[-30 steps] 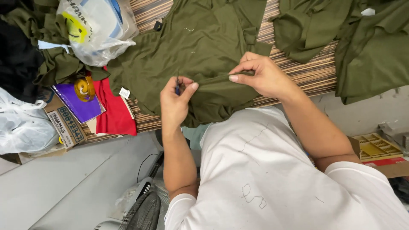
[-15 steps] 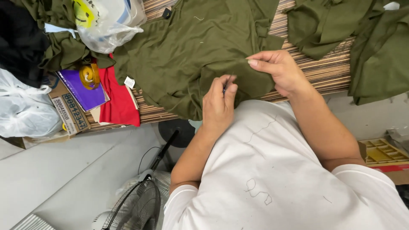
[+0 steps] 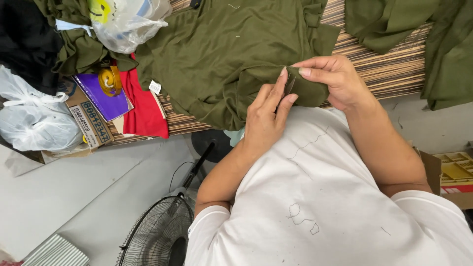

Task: The person uses a small pair of scissors to cut threads and small fabric pieces from a green garment. The person holds the garment in their hands, snips at specific areas, and occasionally adjusts the fabric to reach different spots.

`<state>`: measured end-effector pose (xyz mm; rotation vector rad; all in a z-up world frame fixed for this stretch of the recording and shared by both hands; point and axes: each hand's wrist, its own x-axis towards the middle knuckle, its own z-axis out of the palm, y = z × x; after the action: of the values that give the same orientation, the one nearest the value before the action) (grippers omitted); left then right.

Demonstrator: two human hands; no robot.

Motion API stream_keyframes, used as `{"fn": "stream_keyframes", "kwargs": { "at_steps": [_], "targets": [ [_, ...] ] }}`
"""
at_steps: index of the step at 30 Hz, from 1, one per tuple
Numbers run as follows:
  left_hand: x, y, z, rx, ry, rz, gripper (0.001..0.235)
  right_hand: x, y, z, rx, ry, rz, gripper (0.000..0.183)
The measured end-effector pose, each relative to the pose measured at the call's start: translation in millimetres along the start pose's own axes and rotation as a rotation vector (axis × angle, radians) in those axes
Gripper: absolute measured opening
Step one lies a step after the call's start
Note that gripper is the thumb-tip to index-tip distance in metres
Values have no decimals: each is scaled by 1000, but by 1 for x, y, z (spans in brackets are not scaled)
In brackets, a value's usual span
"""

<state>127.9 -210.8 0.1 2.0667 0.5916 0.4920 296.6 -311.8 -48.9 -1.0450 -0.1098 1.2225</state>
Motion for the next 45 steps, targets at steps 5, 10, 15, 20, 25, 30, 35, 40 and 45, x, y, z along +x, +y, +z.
{"fn": "stream_keyframes", "kwargs": {
  "at_steps": [5, 10, 15, 20, 25, 30, 35, 40, 45],
  "targets": [
    [1, -1, 1, -23, 6, 4, 49, -5, -6, 7, 29, 8, 5, 27],
    [2, 4, 0, -22, 20, 14, 49, -9, -6, 8, 28, 4, 19, 28],
    [5, 9, -4, -31, 26, 29, 48, -9, -4, 9, 39, 9, 16, 28],
    [8, 8, -5, -32, 33, 45, 47, -9, -4, 11, 40, 5, 11, 27],
    [7, 5, -4, -28, 41, 54, 47, -13, -11, 19, 38, 9, 10, 28],
    [5, 3, -5, -17, 39, 43, 47, -13, -5, 17, 30, 11, 5, 28],
    [3, 0, -4, -13, 32, 37, 47, -12, -1, 14, 22, 3, -6, 28],
    [2, -1, -4, -35, 43, 40, 47, -10, 6, 8, 15, 7, -13, 27],
    [-3, -7, -2, -60, 57, 34, 45, -14, 1, 17, 0, -3, -21, 26]
  ]
}}
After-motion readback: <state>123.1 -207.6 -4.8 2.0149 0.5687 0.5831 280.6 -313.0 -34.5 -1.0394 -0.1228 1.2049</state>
